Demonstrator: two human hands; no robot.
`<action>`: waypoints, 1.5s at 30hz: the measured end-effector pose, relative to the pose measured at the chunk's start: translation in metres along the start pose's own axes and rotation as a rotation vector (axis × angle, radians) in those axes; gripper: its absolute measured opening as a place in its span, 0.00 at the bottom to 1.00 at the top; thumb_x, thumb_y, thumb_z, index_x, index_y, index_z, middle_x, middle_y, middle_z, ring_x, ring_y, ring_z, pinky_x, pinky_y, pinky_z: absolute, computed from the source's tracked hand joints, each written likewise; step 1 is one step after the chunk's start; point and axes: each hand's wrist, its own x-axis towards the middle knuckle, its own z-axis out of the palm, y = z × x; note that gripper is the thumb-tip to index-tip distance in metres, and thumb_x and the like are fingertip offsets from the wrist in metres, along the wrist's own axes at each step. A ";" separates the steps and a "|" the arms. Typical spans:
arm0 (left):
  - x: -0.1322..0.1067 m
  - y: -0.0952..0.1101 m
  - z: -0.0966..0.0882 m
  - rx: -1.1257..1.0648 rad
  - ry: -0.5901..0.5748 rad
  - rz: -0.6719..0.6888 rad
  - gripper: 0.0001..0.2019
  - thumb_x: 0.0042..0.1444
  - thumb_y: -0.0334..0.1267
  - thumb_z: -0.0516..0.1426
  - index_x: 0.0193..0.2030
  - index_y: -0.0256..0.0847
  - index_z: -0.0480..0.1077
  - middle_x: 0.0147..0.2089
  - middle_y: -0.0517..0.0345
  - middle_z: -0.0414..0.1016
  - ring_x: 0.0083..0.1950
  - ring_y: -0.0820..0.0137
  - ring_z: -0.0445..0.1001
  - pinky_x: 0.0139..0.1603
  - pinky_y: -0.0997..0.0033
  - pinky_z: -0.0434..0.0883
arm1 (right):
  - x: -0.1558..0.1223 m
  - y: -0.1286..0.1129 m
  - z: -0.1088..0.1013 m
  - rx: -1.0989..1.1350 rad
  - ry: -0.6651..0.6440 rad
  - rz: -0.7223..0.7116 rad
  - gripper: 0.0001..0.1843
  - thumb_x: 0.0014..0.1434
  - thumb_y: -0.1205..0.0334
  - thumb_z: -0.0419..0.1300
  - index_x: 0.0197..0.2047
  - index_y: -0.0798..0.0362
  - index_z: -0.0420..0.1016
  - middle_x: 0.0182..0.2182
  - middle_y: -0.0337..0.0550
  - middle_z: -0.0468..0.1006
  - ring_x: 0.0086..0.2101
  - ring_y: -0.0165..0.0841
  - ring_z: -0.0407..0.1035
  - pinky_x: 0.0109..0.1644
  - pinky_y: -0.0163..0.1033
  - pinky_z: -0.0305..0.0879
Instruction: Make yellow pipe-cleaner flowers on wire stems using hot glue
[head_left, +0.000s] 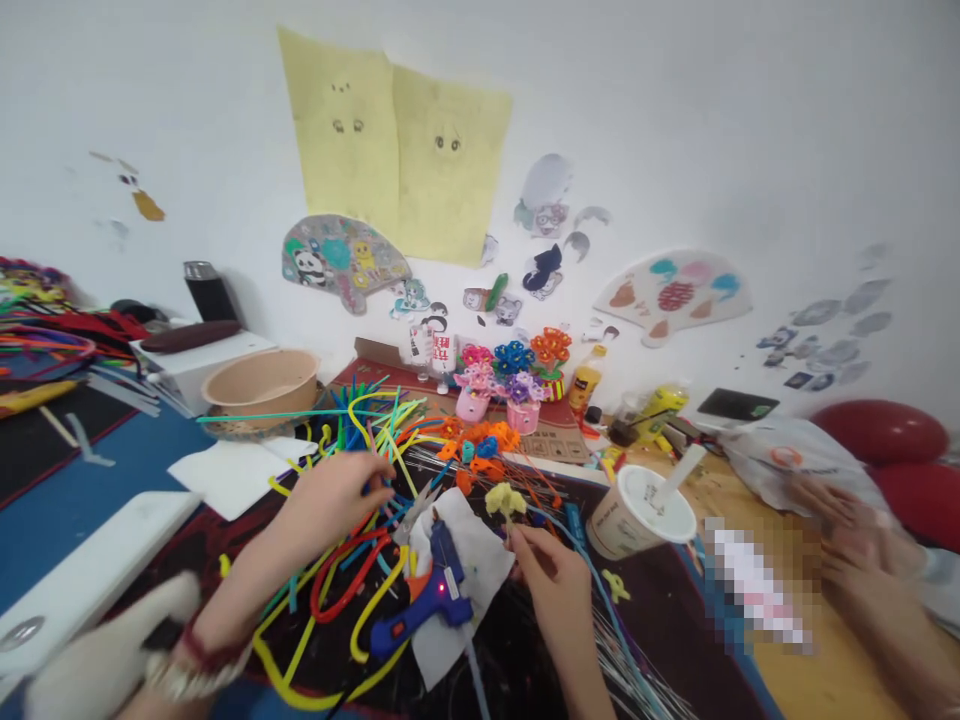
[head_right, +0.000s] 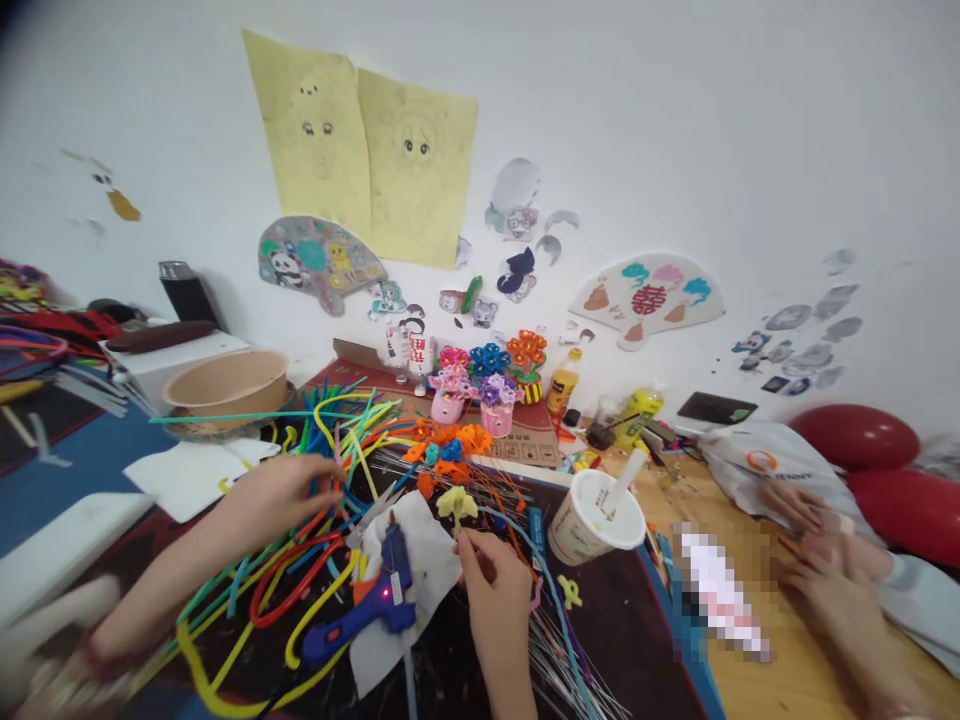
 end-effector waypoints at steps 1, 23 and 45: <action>0.014 -0.006 -0.001 0.072 0.013 -0.002 0.08 0.62 0.39 0.59 0.42 0.38 0.75 0.37 0.56 0.78 0.38 0.66 0.76 0.41 0.61 0.73 | 0.001 0.005 -0.001 -0.034 0.010 0.004 0.25 0.56 0.41 0.60 0.34 0.57 0.84 0.27 0.50 0.83 0.25 0.39 0.73 0.29 0.40 0.71; 0.091 -0.013 -0.017 0.544 0.046 0.579 0.13 0.63 0.41 0.58 0.52 0.39 0.71 0.53 0.51 0.74 0.50 0.62 0.75 0.51 0.53 0.74 | -0.010 0.029 -0.012 -0.910 0.120 -0.213 0.18 0.66 0.64 0.51 0.37 0.55 0.83 0.38 0.55 0.84 0.38 0.48 0.77 0.41 0.45 0.67; -0.033 0.062 -0.028 0.000 0.187 0.684 0.04 0.62 0.37 0.58 0.36 0.44 0.74 0.35 0.63 0.81 0.36 0.70 0.76 0.43 0.70 0.63 | -0.011 -0.099 -0.004 -0.156 -0.427 -0.312 0.12 0.63 0.61 0.60 0.30 0.52 0.82 0.21 0.38 0.78 0.21 0.31 0.70 0.28 0.33 0.63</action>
